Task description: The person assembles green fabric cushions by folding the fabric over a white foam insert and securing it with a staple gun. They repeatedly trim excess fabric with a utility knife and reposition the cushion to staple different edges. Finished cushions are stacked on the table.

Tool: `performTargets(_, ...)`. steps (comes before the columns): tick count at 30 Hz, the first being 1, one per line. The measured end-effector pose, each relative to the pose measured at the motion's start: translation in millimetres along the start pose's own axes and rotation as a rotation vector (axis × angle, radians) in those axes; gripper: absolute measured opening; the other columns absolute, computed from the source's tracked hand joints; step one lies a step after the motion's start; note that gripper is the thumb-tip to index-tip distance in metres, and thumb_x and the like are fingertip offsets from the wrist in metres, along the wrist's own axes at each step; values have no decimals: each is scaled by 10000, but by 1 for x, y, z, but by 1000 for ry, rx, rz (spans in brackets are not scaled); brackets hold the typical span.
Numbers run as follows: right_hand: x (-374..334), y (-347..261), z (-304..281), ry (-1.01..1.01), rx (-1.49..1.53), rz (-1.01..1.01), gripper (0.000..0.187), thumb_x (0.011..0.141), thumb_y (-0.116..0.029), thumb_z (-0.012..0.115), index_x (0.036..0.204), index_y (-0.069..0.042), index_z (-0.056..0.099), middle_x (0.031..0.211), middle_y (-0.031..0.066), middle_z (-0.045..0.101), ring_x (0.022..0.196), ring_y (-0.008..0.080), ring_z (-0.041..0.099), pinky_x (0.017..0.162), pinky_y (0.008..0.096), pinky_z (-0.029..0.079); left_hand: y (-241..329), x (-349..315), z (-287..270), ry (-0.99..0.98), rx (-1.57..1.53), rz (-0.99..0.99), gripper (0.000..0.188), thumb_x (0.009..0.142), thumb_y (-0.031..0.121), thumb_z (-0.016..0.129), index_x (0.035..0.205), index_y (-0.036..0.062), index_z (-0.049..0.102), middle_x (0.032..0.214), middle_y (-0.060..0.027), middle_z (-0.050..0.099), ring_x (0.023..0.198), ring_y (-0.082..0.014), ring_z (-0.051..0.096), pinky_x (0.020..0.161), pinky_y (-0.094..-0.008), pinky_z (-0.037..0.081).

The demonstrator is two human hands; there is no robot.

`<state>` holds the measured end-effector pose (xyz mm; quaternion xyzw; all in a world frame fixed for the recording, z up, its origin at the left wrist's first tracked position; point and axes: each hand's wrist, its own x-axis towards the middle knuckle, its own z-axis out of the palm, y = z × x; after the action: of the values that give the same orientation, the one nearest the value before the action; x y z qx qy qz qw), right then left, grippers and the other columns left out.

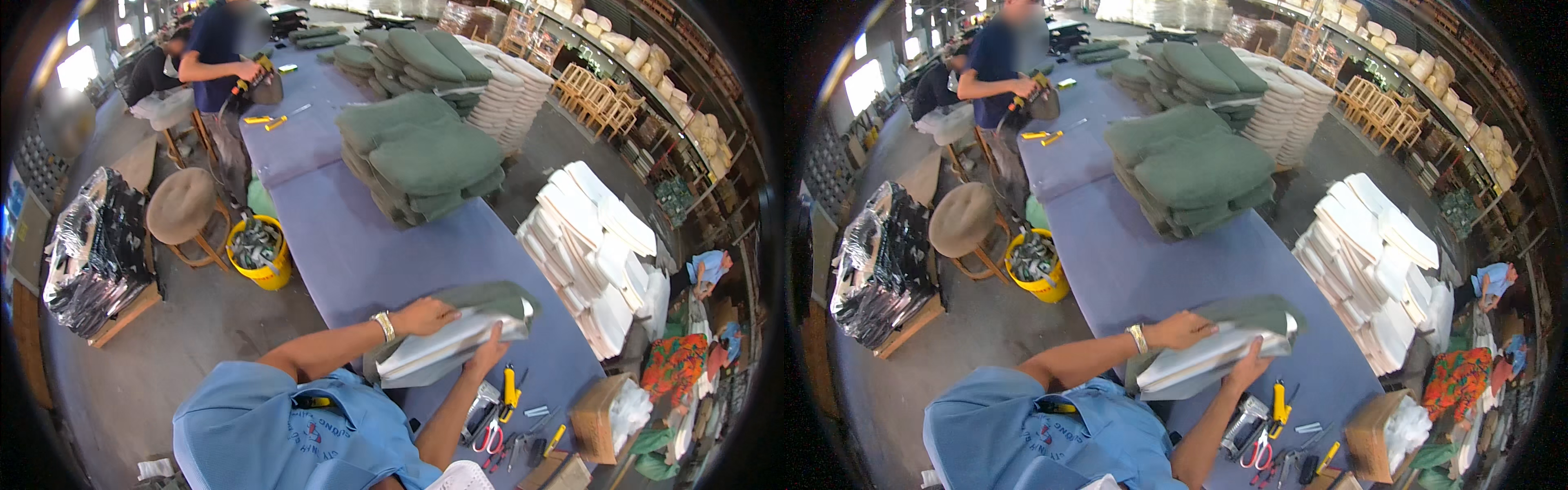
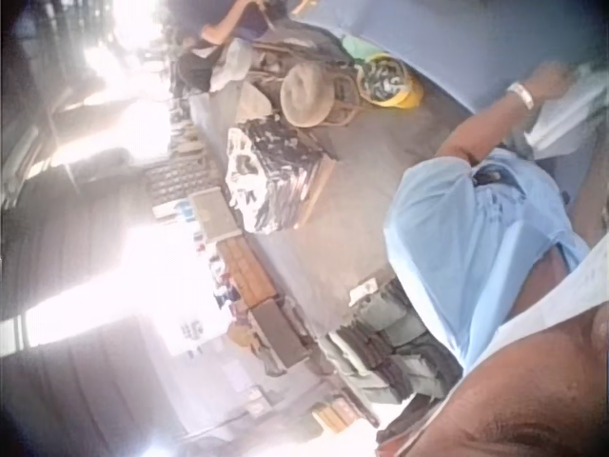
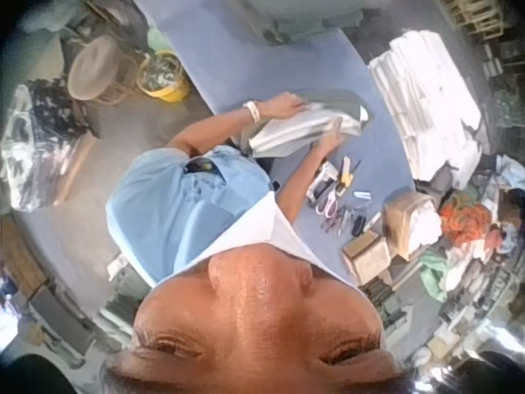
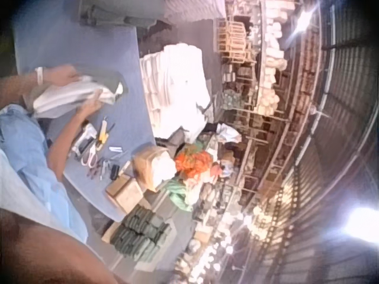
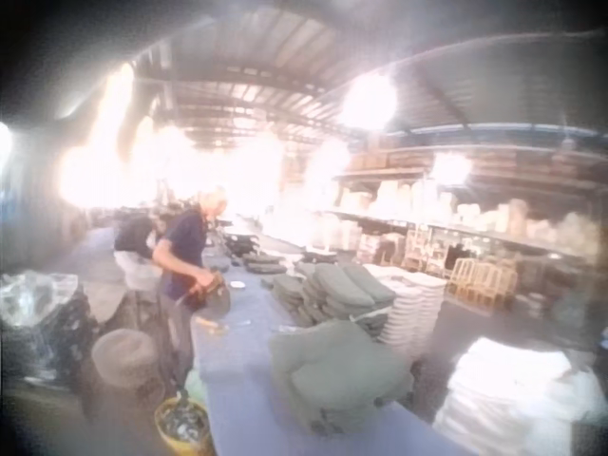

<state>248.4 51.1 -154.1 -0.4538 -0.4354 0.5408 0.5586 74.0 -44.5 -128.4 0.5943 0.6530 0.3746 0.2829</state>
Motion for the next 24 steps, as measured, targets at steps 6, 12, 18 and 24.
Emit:
performTargets(6, 64, -33, 13, -47, -525, -353, 375, 1054, -247, 536, 1205, 74, 656, 1104, 272, 717, 1036, 387, 686, 905, 460, 504, -23, 38, -30, 49, -389, -256, 571, 1076, 503, 523, 1086, -30, 726, 798, -20, 642, 755, -125, 567, 698, -362, 504)
performTargets(12, 114, -60, 46, -187, -882, -263, 437, 1058, -378, 450, 1020, -10, 683, 991, 267, 708, 951, 505, 648, 834, 564, 488, -34, 65, -44, 62, -471, -485, 536, 1067, 483, 553, 1117, -24, 722, 923, -30, 652, 831, -103, 566, 743, -305, 488)
performTargets(18, 139, -13, 38, -185, -866, -81, 415, 1031, -391, 488, 954, -17, 652, 965, 243, 706, 956, 484, 653, 838, 565, 484, -58, 76, -17, -9, -389, -527, 485, 1075, 412, 566, 934, -37, 683, 816, -3, 598, 757, -80, 493, 659, -292, 445)
performTargets(24, 158, -5, 36, -190, -775, -37, 398, 962, -430, 619, 988, -33, 638, 931, 219, 706, 917, 457, 671, 791, 532, 494, -30, 108, -31, -47, -217, -371, 497, 1074, 357, 584, 743, -10, 529, 697, 41, 441, 689, -76, 378, 563, -322, 351)
